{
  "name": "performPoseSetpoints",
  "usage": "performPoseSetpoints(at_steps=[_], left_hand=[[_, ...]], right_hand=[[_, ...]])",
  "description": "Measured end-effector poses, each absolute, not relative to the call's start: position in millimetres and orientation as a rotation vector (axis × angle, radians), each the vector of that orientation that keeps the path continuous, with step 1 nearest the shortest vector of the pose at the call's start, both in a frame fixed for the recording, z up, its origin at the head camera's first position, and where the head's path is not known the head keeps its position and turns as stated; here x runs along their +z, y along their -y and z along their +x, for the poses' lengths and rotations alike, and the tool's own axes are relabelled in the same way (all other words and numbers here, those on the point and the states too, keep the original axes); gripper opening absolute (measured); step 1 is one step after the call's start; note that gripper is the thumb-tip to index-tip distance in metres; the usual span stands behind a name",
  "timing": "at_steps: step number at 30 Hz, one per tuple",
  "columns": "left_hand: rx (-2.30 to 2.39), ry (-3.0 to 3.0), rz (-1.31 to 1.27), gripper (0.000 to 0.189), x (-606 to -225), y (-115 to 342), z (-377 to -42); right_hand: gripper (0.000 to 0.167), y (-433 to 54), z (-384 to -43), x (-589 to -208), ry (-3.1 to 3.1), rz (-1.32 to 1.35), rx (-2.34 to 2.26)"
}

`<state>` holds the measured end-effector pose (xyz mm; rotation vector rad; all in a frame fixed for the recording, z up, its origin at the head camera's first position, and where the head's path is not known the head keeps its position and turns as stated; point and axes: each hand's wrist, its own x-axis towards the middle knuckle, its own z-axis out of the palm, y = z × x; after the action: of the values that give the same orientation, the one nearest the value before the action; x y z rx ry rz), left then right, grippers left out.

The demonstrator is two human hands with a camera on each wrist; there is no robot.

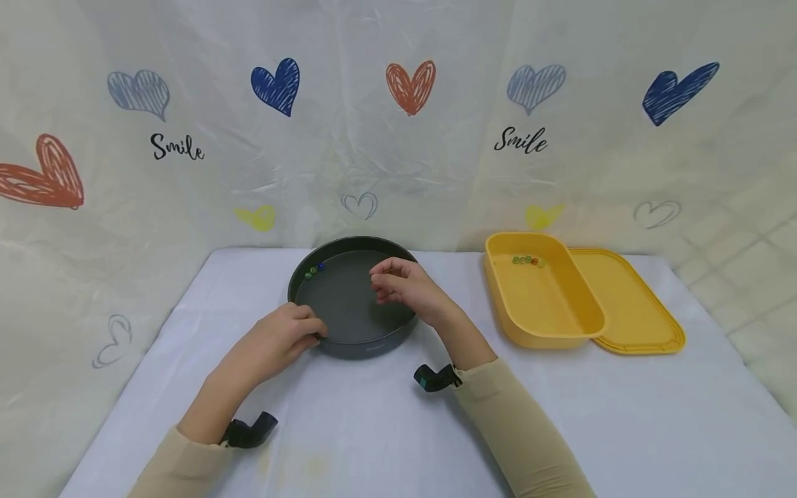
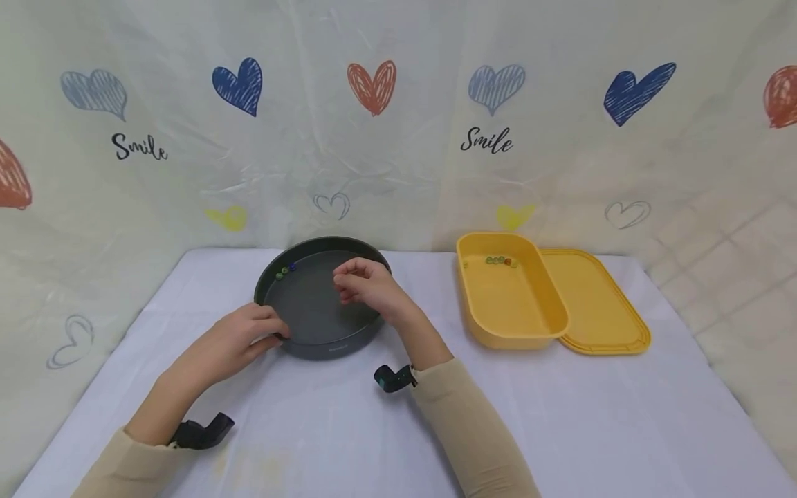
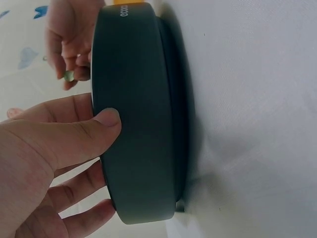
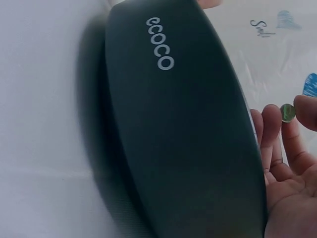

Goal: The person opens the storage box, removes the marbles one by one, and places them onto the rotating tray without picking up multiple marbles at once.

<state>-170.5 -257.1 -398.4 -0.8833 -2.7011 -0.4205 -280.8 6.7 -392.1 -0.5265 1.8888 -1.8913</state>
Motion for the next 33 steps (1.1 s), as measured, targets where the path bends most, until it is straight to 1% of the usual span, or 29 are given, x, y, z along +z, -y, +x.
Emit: performPoseSetpoints(at_steps=[3, 6, 12, 19, 24, 33], left_hand=[[-0.417, 2.704, -0.882, 0.021, -398, 258, -171], [-0.416, 2.699, -0.883, 0.021, -399, 258, -170], [-0.429, 2.68, -0.889, 0.022, -400, 258, -171], [-0.433, 2.678, -0.89, 0.022, -401, 258, -171], [-0.433, 2.69, -0.884, 0.022, -401, 258, -170], [-0.422, 2.688, -0.883, 0.021, -401, 258, -170]], right_hand=[[0.025, -4, -279, -391, -1.978, -0.544, -1.814], [0.026, -1, -277, -392, -2.059, -0.558, -1.741], [0.015, 2, -274, -393, -2.126, -0.606, -1.687], [0.009, 4, -273, -399, -2.249, -0.702, -1.564], [0.005, 6, -270, -400, -2.37, -0.782, -1.418], [0.004, 11, -268, -400, -2.557, -0.874, -1.19]])
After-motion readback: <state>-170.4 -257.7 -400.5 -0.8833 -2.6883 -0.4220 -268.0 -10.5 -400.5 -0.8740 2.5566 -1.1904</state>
